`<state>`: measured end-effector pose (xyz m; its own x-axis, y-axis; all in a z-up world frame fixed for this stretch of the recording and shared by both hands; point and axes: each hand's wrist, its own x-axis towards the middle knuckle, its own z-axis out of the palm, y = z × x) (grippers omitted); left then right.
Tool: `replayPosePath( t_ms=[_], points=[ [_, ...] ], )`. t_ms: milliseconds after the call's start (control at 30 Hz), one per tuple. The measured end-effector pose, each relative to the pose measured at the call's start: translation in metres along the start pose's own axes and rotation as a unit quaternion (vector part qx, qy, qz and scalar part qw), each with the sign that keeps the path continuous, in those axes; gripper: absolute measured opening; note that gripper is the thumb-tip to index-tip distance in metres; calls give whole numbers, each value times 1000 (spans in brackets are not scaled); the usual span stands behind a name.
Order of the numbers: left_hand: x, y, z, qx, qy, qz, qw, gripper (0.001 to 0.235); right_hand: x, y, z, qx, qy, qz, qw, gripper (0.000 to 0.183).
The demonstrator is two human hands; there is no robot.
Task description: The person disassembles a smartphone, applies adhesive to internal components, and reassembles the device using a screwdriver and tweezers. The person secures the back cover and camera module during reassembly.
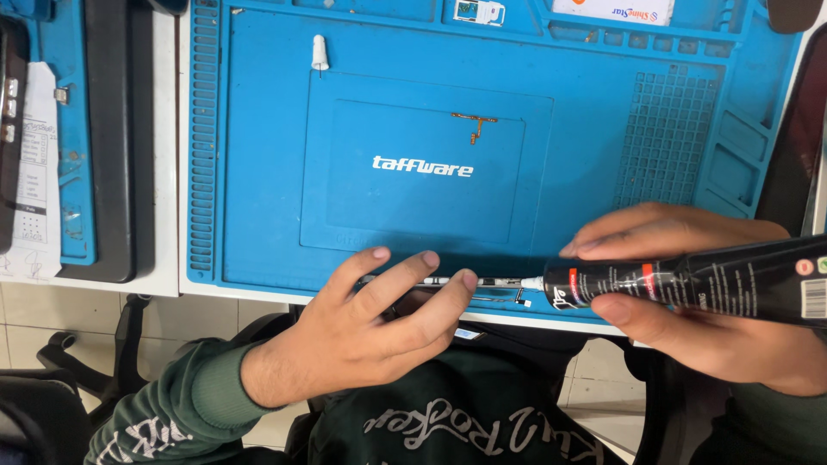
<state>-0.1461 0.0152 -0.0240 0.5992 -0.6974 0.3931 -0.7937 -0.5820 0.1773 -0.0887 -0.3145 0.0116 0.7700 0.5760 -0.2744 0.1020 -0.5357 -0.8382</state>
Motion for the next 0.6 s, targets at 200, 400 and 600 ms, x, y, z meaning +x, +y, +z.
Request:
replayPosePath(
  t_ms=[200, 400, 600],
  points=[
    [-1, -1, 0, -3, -4, 7, 1000, 18, -3, 1, -2, 0, 3, -32, 999, 35],
    [-2, -1, 1, -8, -9, 2, 1000, 22, -6, 4, -4, 24, 1, -35, 999, 36],
    [-3, -3, 1, 8, 1, 16, 1000, 25, -10, 10, -3, 62, 14, -29, 998, 36]
  ],
)
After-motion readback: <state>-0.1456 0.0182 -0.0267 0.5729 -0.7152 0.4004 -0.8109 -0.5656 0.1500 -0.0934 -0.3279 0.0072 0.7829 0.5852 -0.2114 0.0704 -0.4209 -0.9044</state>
